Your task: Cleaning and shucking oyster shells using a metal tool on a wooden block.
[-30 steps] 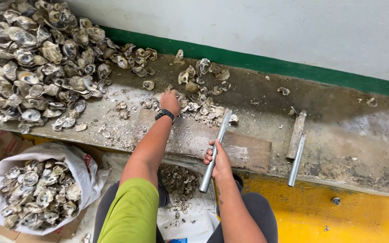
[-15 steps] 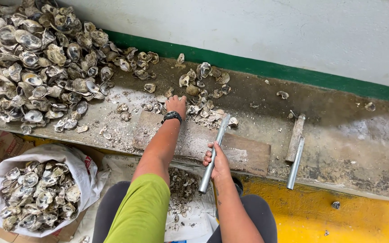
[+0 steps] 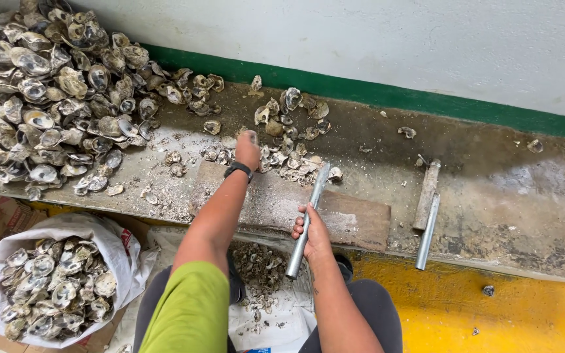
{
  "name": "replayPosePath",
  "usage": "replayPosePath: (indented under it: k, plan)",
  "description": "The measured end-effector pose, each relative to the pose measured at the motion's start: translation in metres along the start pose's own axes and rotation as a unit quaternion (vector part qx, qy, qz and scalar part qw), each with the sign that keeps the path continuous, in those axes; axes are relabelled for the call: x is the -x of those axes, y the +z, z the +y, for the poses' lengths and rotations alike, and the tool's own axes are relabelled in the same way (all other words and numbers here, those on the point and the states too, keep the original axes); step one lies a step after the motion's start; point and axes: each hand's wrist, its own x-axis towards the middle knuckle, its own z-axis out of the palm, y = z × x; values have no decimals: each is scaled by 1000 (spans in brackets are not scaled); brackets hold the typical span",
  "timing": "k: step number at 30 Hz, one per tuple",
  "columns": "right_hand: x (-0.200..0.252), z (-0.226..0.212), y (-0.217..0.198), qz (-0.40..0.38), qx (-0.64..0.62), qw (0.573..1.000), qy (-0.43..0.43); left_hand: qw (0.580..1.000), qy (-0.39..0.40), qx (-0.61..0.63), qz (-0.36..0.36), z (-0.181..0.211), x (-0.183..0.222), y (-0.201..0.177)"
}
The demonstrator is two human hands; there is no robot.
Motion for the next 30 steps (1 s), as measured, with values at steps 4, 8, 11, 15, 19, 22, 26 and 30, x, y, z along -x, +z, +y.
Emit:
replayPosePath:
  k: [4, 8, 11, 15, 19, 22, 26, 30]
  plan:
    - [-4, 3, -1, -4, 0, 1000, 9, 945, -171, 276, 37, -16, 18, -31]
    - [-3, 3, 3, -17, 33, 999, 9, 717, -332, 608, -79, 20, 69, -120]
    - [-5, 7, 5, -44, 85, 995, -20, 629, -365, 675, -124, 59, 131, -184]
    - [14, 9, 23, -94, 135, 982, -92, 645, -283, 689, -170, 91, 193, -210]
    - [23, 10, 31, -111, 164, 973, -118, 765, -216, 553, -250, 101, 204, -201]
    - [8, 14, 20, -74, 199, 969, -124, 808, -129, 503, -277, 102, 194, -193]
    - [-15, 16, 3, -40, 86, 991, -93, 731, -171, 565, -344, 91, 185, -171]
    - [-19, 20, -1, 16, 71, 991, -112, 732, -203, 558, -333, 80, 188, -142]
